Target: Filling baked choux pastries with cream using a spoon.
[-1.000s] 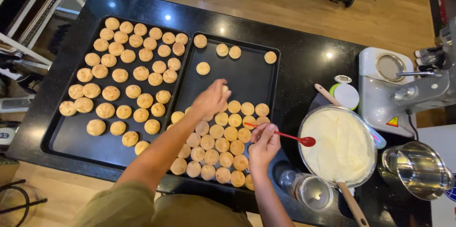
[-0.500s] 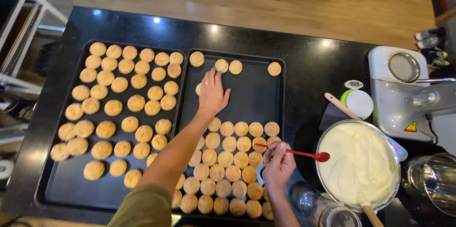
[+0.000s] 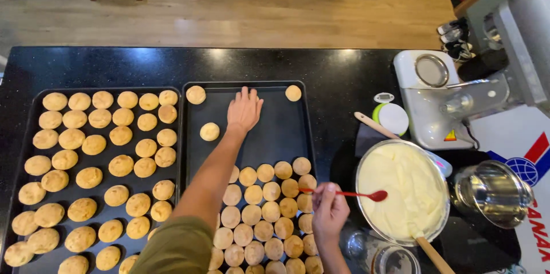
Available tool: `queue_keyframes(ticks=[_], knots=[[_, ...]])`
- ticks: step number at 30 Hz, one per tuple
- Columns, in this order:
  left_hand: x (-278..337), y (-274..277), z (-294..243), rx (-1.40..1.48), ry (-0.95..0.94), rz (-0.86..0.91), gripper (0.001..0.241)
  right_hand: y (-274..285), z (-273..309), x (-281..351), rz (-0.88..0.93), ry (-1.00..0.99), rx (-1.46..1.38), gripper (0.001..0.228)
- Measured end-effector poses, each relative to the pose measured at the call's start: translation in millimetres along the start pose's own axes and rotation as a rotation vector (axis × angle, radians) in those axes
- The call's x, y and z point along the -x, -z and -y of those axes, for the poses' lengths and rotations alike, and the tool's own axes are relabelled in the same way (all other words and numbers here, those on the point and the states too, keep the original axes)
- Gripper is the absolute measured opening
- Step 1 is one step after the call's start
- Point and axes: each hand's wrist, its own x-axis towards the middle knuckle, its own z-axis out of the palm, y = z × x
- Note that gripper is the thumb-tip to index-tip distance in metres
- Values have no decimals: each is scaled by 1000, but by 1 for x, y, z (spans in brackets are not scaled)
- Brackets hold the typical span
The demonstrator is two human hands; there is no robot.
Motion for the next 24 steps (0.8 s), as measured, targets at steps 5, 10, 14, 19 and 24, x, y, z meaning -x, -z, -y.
queue_keyframes(ticks=[5,10,14,19,24], knots=[[44,7,-26,607,71,-170,34,-22,22,-27,132,-12,-12,35],[113,128,-104,1586,383,78,48,-44,93,-44,223,190,54,34],[151,182,-137,1972,334,252,52,-49,131,-36,263,467,84,30],[171,207,-157,1940,254,193,50,-53,151,-14,357,608,195,28],[187,210,-162,1992,217,208,48,-32,163,0,362,560,139,26]])
